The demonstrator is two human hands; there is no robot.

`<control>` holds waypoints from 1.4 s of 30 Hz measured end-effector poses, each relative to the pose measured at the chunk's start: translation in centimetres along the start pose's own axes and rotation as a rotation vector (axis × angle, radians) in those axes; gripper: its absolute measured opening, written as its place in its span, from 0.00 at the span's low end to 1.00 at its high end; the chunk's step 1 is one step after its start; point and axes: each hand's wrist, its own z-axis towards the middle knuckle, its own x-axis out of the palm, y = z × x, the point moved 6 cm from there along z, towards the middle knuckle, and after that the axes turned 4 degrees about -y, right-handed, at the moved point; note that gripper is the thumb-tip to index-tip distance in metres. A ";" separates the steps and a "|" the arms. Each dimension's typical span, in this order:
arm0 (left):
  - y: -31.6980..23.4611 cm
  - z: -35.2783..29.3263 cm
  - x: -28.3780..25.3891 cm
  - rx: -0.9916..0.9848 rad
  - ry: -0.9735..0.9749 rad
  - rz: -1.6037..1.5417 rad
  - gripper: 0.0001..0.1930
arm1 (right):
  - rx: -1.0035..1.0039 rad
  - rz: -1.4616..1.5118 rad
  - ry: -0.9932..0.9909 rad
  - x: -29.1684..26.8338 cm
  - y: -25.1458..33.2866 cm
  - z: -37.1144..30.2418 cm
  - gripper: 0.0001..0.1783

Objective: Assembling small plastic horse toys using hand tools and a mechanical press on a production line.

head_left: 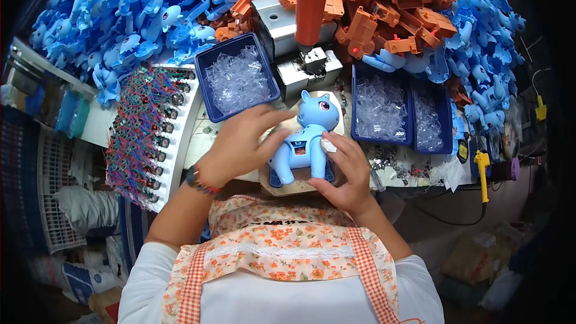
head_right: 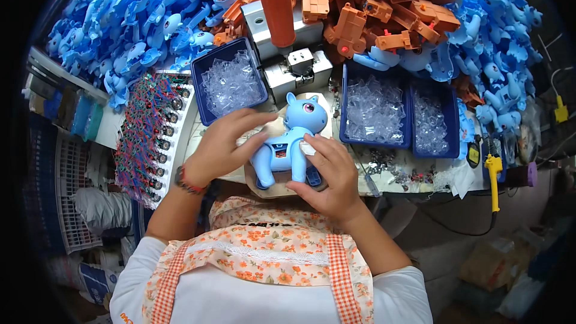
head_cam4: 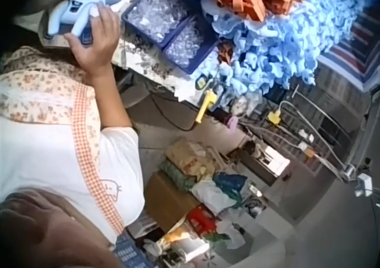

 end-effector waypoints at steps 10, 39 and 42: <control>-0.6 4.8 4.0 0.026 -0.068 0.416 0.23 | -0.030 -0.030 0.047 -0.4 0.3 0.6 0.36; -0.6 4.6 3.3 0.097 -0.090 0.364 0.22 | 0.082 0.559 -0.542 -0.7 -3.1 19.8 0.14; -0.7 4.6 3.2 0.105 -0.106 0.327 0.21 | 0.002 0.453 -0.615 -0.6 -3.1 18.9 0.11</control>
